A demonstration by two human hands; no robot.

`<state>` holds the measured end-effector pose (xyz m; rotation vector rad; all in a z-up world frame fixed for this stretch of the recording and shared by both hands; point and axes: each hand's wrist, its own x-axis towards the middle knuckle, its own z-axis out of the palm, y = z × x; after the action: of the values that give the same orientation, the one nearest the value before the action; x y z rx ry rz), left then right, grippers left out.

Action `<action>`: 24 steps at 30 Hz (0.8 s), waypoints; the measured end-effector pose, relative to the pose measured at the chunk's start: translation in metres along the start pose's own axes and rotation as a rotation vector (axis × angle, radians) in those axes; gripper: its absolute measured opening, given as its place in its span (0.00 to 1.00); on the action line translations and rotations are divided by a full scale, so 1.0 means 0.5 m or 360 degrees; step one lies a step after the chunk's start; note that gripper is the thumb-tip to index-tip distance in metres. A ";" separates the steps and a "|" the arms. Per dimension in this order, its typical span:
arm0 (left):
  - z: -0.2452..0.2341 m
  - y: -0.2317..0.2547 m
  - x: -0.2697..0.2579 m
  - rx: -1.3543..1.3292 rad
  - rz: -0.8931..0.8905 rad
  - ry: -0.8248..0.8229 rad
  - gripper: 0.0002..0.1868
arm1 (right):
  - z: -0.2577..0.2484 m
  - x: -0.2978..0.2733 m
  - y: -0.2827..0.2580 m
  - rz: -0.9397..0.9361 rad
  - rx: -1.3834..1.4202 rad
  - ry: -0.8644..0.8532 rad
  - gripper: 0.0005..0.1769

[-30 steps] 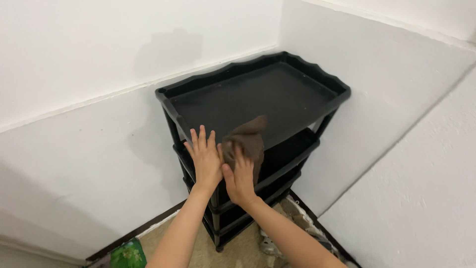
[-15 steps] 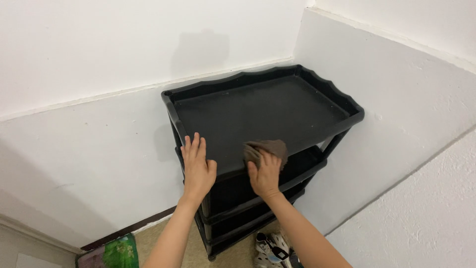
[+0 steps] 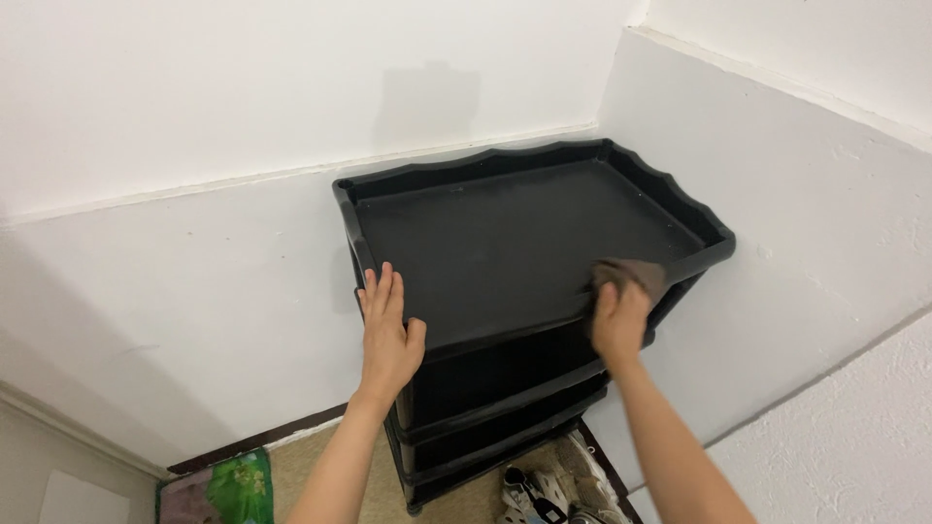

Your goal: Cleaning a multi-tier plastic shoe rack using a cloth.

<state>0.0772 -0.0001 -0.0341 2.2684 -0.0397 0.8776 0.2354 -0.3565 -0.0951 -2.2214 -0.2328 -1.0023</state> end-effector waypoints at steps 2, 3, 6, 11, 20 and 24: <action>0.001 -0.002 -0.005 -0.0045 -0.0019 0.0009 0.38 | -0.021 0.038 0.017 0.0041 -0.0120 -0.0064 0.27; 0.001 -0.003 -0.010 -0.0092 -0.0036 0.0011 0.39 | -0.032 0.053 0.025 0.0087 -0.0242 -0.0127 0.25; -0.002 0.003 -0.032 -0.0319 -0.0256 0.0090 0.39 | -0.045 0.077 -0.009 0.0121 -0.0273 0.0127 0.26; 0.005 0.020 -0.044 -0.0802 -0.0714 0.0162 0.43 | -0.082 0.051 -0.250 0.0484 0.0687 0.0111 0.27; 0.038 -0.021 -0.049 -0.0941 -0.0822 0.0229 0.40 | -0.022 -0.106 -0.549 -0.0442 0.0936 -0.0481 0.33; 0.012 -0.004 -0.055 -0.1091 -0.0947 0.0005 0.42 | -0.025 -0.127 -0.633 -0.0318 0.0192 -0.1318 0.30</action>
<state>0.0600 -0.0079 -0.0549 1.5045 0.2808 0.4471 0.0530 -0.1194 0.0272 -2.4107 -0.8634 -0.0937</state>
